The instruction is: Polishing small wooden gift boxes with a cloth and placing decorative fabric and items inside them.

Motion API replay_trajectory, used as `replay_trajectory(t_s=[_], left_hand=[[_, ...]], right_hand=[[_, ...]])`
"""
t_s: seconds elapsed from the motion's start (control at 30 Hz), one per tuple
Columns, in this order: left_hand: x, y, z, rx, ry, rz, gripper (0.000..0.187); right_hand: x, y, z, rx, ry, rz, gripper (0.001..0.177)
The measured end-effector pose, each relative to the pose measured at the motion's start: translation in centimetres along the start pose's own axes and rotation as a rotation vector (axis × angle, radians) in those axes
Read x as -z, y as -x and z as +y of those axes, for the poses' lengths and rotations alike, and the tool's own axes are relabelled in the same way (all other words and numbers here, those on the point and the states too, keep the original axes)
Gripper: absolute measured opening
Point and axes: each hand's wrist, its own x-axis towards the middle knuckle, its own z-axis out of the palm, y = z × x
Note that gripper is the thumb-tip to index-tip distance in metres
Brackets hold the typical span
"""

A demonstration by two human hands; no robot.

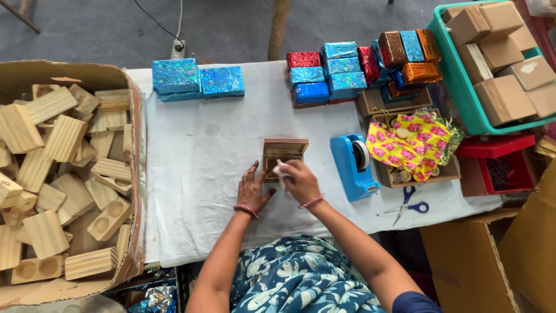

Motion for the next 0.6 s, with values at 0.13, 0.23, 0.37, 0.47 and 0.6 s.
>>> replay_trajectory(t_s=[0.13, 0.23, 0.37, 0.47, 0.6], left_hand=[[-5.1, 1.1, -3.8, -0.005, -0.116, -0.062, 0.08], [-4.6, 1.1, -3.1, -0.003, -0.15, -0.027, 0.079], [-3.4, 0.6, -1.7, -0.007, -0.116, 0.022, 0.064], [-4.0, 0.8, -1.9, -0.017, -0.097, 0.066, 0.053], [-4.2, 0.8, -2.1, -0.059, -0.077, 0.132, 0.035]], right_hand=[[-2.7, 0.1, -1.6, 0.226, 0.238, -0.128, 0.039], [-3.4, 1.4, 0.8, 0.315, 0.422, 0.023, 0.025], [-0.6, 2.9, 4.5, 0.384, 0.487, -0.006, 0.02], [-0.3, 3.5, 8.8, 0.267, 0.298, 0.072, 0.029], [0.1, 1.6, 10.7, -0.133, 0.036, 0.29, 0.028]])
